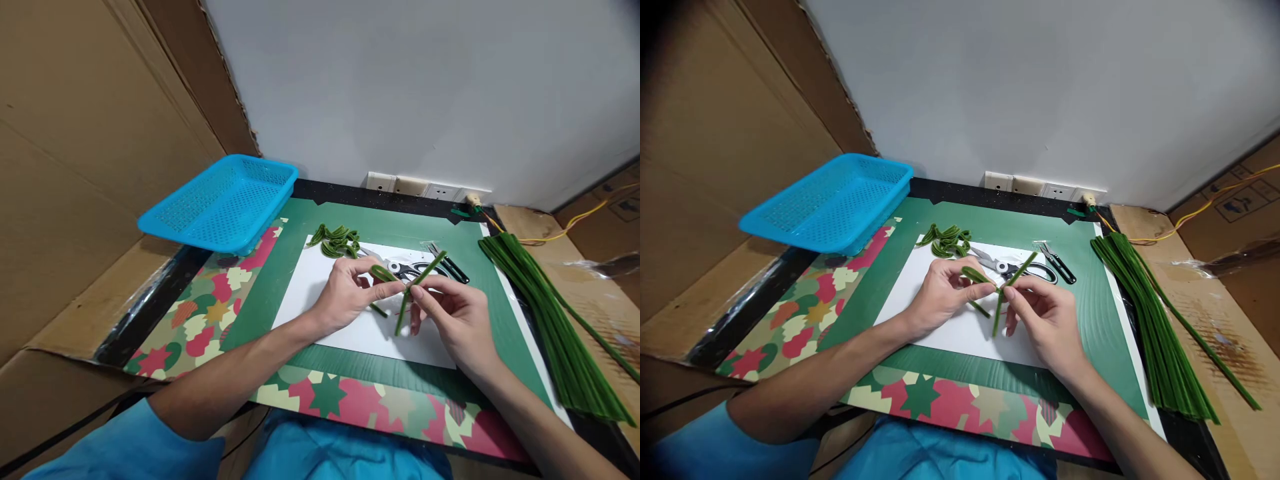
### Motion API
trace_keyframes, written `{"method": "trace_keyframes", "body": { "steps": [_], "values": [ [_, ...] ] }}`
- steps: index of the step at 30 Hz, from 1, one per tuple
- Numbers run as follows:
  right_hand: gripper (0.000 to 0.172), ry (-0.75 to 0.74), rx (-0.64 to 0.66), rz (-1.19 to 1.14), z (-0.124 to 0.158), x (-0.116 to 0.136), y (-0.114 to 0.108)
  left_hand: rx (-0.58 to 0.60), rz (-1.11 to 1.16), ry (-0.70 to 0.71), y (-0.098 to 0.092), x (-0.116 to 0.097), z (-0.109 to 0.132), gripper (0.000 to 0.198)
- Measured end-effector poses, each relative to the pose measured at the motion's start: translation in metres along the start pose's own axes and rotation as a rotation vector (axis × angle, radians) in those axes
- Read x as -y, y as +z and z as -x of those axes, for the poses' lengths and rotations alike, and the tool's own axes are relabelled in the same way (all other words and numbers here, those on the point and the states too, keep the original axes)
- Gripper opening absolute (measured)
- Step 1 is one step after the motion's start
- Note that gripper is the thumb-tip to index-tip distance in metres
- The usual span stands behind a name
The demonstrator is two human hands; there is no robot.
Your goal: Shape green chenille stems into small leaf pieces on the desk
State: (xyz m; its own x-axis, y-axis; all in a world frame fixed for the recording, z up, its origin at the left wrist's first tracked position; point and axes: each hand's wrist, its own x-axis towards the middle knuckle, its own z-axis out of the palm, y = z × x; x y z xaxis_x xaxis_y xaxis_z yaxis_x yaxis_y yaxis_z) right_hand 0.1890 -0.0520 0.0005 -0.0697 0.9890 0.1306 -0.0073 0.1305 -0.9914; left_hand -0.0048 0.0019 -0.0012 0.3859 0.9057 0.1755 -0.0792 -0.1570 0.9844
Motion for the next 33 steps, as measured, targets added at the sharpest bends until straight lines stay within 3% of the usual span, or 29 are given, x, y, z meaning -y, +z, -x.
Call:
{"method": "trace_keyframes", "body": {
  "steps": [9, 12, 22, 33],
  "values": [
    [0.03, 0.03, 0.157, 0.298, 0.006, 0.0, 0.0, 0.083, -0.388, 0.141, 0.004, -0.001, 0.007, 0.036],
    [0.027, 0.011, 0.177, 0.37, 0.007, 0.001, 0.001, 0.144, -0.51, 0.113, 0.004, 0.0, 0.01, 0.038],
    [0.027, -0.01, 0.135, 0.408, 0.006, 0.003, 0.0, 0.304, -0.464, -0.043, 0.001, -0.002, 0.012, 0.039],
    [0.02, -0.249, 0.274, 0.613, 0.004, 0.002, -0.009, 0.365, -0.608, 0.074, -0.005, -0.002, 0.01, 0.033]
  ]
}}
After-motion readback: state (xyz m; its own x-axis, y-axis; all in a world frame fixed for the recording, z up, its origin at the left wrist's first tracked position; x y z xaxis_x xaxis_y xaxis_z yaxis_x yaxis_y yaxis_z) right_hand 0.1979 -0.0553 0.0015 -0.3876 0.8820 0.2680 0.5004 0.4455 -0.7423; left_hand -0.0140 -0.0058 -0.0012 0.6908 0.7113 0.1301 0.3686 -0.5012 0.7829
